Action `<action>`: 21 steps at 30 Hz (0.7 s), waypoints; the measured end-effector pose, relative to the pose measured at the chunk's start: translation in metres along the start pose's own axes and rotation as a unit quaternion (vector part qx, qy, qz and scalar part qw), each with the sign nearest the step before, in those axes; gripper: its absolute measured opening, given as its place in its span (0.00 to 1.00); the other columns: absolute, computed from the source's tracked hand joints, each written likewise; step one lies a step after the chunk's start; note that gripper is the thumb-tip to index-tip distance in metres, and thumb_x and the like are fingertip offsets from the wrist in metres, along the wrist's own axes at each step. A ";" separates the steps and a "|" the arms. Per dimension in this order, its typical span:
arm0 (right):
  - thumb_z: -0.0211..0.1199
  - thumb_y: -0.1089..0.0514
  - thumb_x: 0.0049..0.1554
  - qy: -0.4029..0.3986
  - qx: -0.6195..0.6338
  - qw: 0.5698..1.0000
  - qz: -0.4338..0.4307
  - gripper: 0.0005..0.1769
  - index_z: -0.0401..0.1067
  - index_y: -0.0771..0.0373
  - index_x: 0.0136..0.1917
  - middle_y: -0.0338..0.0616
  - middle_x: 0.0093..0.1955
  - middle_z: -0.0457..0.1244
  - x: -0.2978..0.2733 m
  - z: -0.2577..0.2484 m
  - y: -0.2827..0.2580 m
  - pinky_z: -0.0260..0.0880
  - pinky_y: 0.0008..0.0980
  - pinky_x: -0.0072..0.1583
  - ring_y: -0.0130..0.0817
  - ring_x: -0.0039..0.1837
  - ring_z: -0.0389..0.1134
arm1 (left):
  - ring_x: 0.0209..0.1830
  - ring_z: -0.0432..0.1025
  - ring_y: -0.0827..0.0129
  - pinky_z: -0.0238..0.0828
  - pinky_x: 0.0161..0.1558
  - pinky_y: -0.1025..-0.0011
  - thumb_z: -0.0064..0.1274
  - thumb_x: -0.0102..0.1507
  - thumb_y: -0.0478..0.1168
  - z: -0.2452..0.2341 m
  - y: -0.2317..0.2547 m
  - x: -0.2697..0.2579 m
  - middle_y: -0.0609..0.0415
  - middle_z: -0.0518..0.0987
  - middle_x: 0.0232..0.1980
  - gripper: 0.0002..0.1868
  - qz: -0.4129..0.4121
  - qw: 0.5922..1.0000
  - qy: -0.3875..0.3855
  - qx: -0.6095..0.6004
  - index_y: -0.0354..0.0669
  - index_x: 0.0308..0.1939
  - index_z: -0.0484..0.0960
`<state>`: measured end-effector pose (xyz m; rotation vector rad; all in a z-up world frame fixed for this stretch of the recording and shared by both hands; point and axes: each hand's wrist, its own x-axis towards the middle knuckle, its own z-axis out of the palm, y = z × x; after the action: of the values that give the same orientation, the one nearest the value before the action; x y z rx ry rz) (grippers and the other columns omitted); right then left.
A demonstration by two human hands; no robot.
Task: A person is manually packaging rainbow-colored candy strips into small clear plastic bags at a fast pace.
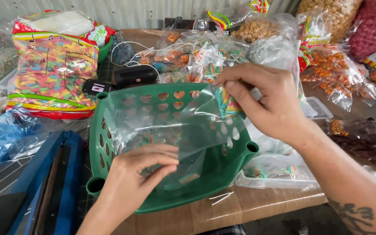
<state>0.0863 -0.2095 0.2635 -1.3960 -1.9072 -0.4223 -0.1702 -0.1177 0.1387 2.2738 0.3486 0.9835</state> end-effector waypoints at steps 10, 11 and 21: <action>0.61 0.67 0.70 -0.004 -0.042 0.989 -0.140 0.06 0.79 0.65 0.58 0.44 0.49 0.73 0.008 -0.008 0.035 0.68 0.30 0.46 0.34 0.45 0.72 | 0.43 0.87 0.75 0.87 0.39 0.82 0.64 0.59 0.38 0.024 -0.007 -0.001 0.62 0.90 0.44 0.07 -0.006 0.996 0.085 0.002 0.50 0.41 0.89; 0.63 0.67 0.70 -0.007 -0.016 0.989 -0.145 0.05 0.79 0.69 0.57 0.49 0.53 0.73 0.011 -0.009 0.036 0.73 0.29 0.51 0.37 0.54 0.77 | 0.44 0.87 0.75 0.87 0.38 0.82 0.64 0.60 0.39 0.025 -0.008 -0.001 0.62 0.90 0.45 0.06 -0.008 0.996 0.083 0.001 0.51 0.41 0.89; 0.65 0.67 0.73 -0.040 0.000 0.980 -0.195 0.06 0.81 0.72 0.57 0.53 0.54 0.73 0.031 -0.019 0.040 0.74 0.34 0.55 0.41 0.57 0.77 | 0.30 0.84 0.71 0.83 0.40 0.69 0.63 0.60 0.42 0.021 -0.015 0.002 0.48 0.82 0.62 0.05 -0.028 0.999 0.011 0.040 0.55 0.40 0.91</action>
<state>0.1252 -0.1857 0.2929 -1.0479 -2.2527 -0.5590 -0.1531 -0.1148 0.1197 2.3139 0.4656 0.9834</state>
